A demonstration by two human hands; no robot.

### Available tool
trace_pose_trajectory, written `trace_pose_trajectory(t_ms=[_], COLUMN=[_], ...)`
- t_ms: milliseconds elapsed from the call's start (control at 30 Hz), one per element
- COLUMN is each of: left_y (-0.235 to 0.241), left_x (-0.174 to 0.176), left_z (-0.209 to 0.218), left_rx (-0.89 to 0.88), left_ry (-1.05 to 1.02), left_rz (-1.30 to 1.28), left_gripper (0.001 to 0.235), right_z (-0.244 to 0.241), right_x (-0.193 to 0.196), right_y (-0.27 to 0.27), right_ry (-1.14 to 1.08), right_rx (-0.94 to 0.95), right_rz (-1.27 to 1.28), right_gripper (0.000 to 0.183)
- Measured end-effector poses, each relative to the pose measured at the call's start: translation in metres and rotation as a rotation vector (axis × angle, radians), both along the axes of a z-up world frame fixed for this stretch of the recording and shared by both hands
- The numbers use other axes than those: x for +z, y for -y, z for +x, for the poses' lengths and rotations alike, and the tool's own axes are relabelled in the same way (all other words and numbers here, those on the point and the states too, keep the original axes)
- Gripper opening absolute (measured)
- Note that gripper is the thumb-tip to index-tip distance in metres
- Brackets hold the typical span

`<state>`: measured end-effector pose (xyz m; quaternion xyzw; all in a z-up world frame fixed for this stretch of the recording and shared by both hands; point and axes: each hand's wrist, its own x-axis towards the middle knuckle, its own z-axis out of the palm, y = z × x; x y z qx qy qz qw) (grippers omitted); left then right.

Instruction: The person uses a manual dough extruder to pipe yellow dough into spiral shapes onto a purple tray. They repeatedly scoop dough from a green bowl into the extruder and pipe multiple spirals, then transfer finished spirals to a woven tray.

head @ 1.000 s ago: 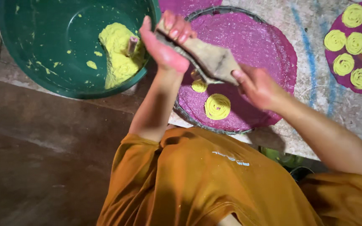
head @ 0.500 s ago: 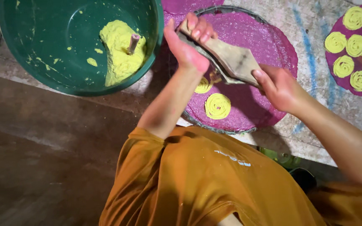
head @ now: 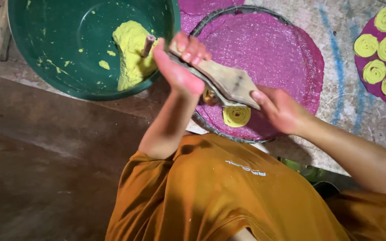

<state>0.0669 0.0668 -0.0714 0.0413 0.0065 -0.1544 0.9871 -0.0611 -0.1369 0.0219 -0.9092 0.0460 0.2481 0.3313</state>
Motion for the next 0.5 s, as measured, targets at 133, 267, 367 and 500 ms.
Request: trace_pose_trajectory(t_ms=[133,267,367,500], left_y=[0.034,0.068,0.082,0.083], left_x=[0.0,0.004,0.009,0.015], left_z=[-0.01,0.005,0.027,0.035], left_rx=[-0.058,-0.095,-0.085,-0.109], left_ry=[-0.128,-0.105,-0.005,0.079], left_rz=[-0.014,-0.045,-0.078,-0.113], left_gripper=[0.045,0.043,0.043,0.043], right_z=[-0.014,-0.014,-0.006,-0.007], right_x=[0.01,0.016,0.017,0.021], right_y=[0.027,0.047,0.05,0.046], right_ry=[-0.103,0.027,0.155,0.195], right_rx=[-0.117,-0.135,-0.127,-0.148], right_rz=[-0.16,-0.16,-0.169,-0.151], right_gripper=[0.052,0.052,0.05,0.05])
